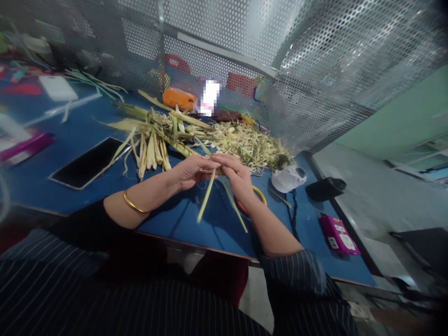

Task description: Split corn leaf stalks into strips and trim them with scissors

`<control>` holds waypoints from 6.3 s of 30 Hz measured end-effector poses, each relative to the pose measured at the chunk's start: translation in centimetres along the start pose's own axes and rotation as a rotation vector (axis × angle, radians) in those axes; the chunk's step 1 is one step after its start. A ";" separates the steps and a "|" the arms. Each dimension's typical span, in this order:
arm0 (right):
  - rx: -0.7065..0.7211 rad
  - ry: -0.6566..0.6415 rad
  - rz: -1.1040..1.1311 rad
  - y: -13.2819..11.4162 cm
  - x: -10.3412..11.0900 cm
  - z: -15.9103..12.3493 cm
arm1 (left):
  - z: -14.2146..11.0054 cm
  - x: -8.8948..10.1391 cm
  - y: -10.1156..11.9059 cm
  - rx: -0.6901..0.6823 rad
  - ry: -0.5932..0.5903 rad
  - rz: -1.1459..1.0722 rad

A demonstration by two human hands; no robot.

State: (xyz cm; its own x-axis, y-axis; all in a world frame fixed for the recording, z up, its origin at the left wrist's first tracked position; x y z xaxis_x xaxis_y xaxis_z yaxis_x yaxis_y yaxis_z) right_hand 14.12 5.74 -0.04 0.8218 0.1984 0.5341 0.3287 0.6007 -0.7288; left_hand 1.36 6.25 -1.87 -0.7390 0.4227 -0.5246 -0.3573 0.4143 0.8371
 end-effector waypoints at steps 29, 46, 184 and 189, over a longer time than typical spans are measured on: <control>-0.311 -0.269 -0.515 0.9 -0.1 -0.4 | 0.4 1.3 0.6 -0.076 0.151 -0.176; 0.144 -0.021 -0.750 -2.5 0.2 -0.7 | 0.2 -0.5 -0.7 -0.017 -0.045 0.012; -0.232 0.142 -0.272 -1.1 1.5 -1.5 | -1.1 -1.6 -0.3 0.118 -0.222 0.465; -0.254 0.091 0.062 -1.0 1.1 -1.2 | -0.9 -1.3 -0.1 0.092 -0.118 0.366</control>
State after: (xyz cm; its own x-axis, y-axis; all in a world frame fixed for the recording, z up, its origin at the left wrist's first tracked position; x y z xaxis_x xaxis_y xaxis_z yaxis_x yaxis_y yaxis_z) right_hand 15.30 4.41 0.74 0.8787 0.1513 0.4528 0.3733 0.3735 -0.8492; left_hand 1.85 4.94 -1.15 -0.7357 0.6431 -0.2124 -0.0255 0.2870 0.9576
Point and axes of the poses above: each hand's wrist, its own z-axis towards the middle knuckle, its own x-axis out of the back of the hand, y = z × x, the point moved 5 cm from there along z, towards the middle knuckle, and after that the axes turned 11 degrees about -y, right-handed, at the moved point
